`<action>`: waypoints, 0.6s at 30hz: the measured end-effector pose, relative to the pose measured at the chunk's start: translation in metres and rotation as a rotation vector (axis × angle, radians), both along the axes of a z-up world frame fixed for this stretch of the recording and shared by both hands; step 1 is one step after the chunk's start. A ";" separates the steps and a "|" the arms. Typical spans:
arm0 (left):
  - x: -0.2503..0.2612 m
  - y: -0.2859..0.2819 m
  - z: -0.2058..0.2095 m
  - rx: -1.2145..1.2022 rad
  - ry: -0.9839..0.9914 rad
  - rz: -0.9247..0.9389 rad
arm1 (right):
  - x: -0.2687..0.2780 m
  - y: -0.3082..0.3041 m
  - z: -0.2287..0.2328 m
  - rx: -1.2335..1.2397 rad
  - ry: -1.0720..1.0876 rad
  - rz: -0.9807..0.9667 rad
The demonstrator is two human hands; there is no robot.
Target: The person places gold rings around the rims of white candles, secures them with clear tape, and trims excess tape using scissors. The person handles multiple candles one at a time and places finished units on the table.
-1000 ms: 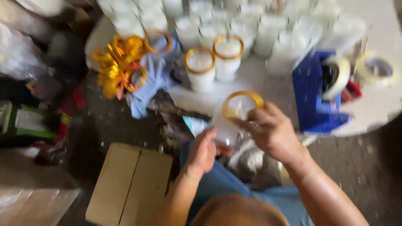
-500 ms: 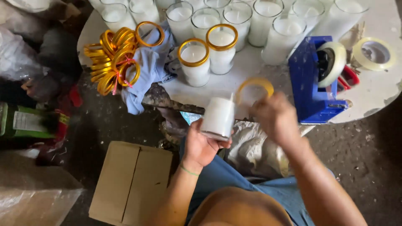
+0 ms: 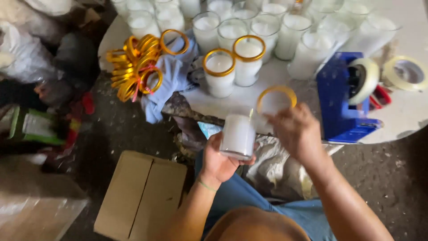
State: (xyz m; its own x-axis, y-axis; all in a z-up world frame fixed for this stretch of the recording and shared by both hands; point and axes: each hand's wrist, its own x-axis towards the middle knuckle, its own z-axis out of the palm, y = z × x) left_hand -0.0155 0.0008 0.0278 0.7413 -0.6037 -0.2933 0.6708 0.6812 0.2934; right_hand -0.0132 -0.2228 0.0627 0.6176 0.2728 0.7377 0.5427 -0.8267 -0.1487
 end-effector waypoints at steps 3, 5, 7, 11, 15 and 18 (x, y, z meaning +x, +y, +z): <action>0.010 0.000 -0.052 -0.121 0.032 0.014 | -0.029 0.042 0.028 -0.072 -0.006 0.199; 0.018 0.000 -0.055 -0.143 -0.006 -0.021 | 0.010 0.019 -0.029 -0.112 -0.046 -0.123; 0.004 0.000 -0.060 -0.167 -0.008 -0.049 | 0.015 -0.005 -0.054 -0.151 -0.051 -0.436; 0.022 -0.002 -0.047 -0.217 -0.091 -0.002 | 0.010 0.002 -0.011 -0.080 -0.010 0.068; 0.008 -0.008 -0.054 -0.293 -0.077 -0.048 | 0.001 0.012 -0.044 -0.381 -0.110 -0.130; 0.013 -0.007 -0.067 -0.312 -0.119 -0.081 | -0.011 0.006 -0.026 -0.173 -0.013 -0.095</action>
State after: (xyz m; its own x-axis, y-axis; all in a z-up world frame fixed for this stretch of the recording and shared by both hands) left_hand -0.0024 -0.0065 -0.0396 0.7050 -0.7092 0.0006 0.7001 0.6961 0.1589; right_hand -0.0245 -0.2171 0.0372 0.6376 0.3366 0.6929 0.4615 -0.8871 0.0062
